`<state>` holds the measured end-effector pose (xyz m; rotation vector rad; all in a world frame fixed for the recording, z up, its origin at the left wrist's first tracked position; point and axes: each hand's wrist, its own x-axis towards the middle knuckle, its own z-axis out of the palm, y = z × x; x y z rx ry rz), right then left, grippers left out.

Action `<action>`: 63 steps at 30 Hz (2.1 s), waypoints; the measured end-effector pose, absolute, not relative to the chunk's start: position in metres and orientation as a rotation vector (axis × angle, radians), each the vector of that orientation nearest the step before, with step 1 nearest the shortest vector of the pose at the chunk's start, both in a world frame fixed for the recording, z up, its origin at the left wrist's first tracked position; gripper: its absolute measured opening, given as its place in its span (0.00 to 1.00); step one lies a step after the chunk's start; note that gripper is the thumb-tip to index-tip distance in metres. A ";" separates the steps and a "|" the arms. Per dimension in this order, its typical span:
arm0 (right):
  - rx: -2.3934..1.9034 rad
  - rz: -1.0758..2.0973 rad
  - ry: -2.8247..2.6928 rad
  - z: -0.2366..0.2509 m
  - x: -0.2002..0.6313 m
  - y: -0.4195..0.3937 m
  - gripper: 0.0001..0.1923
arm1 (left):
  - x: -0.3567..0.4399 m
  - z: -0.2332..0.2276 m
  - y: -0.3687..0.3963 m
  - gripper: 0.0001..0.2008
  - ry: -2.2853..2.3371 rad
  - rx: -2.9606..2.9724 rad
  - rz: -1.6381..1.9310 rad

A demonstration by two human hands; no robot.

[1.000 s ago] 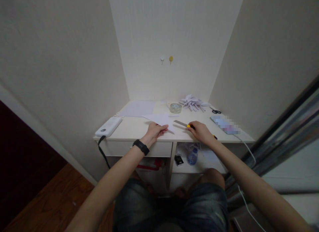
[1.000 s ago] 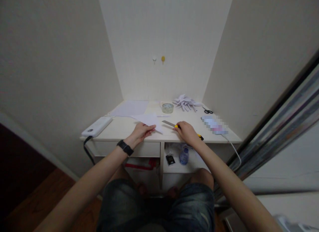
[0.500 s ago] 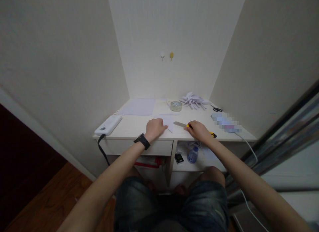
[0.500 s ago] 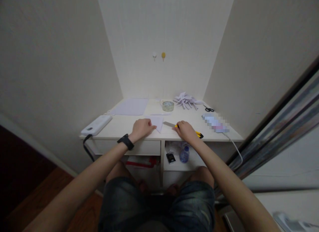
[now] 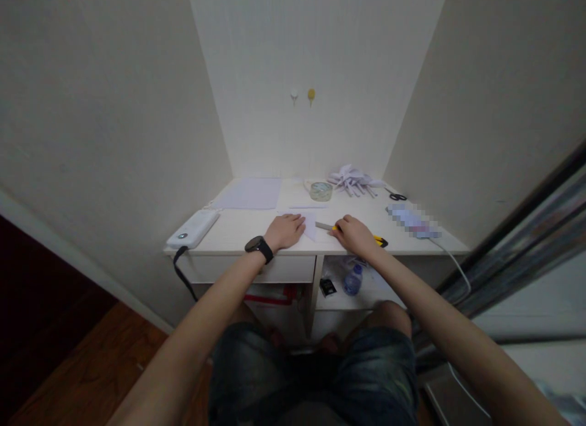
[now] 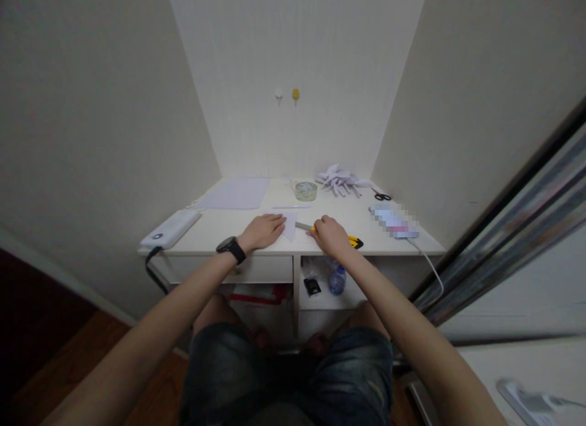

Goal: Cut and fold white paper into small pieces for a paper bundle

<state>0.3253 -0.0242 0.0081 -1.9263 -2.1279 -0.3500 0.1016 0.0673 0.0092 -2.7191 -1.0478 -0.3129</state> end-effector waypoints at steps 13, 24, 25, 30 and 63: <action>-1.541 -0.158 -2.273 0.003 0.339 -0.009 0.13 | 0.101 0.021 0.050 0.26 -0.965 -2.741 -0.308; -1.432 -0.094 -2.276 0.001 0.349 -0.022 0.16 | 0.101 0.025 0.034 0.26 -1.073 -2.677 -0.249; -1.434 -0.093 -2.271 0.001 0.349 -0.022 0.16 | 0.101 0.027 0.032 0.26 -1.076 -2.669 -0.242; -1.414 -0.060 -2.231 -0.003 0.351 -0.019 0.16 | 0.104 0.029 0.035 0.27 -1.048 -2.705 -0.275; -1.440 -0.021 -2.215 -0.007 0.361 -0.009 0.15 | 0.116 0.011 0.051 0.29 -1.200 -2.891 -0.048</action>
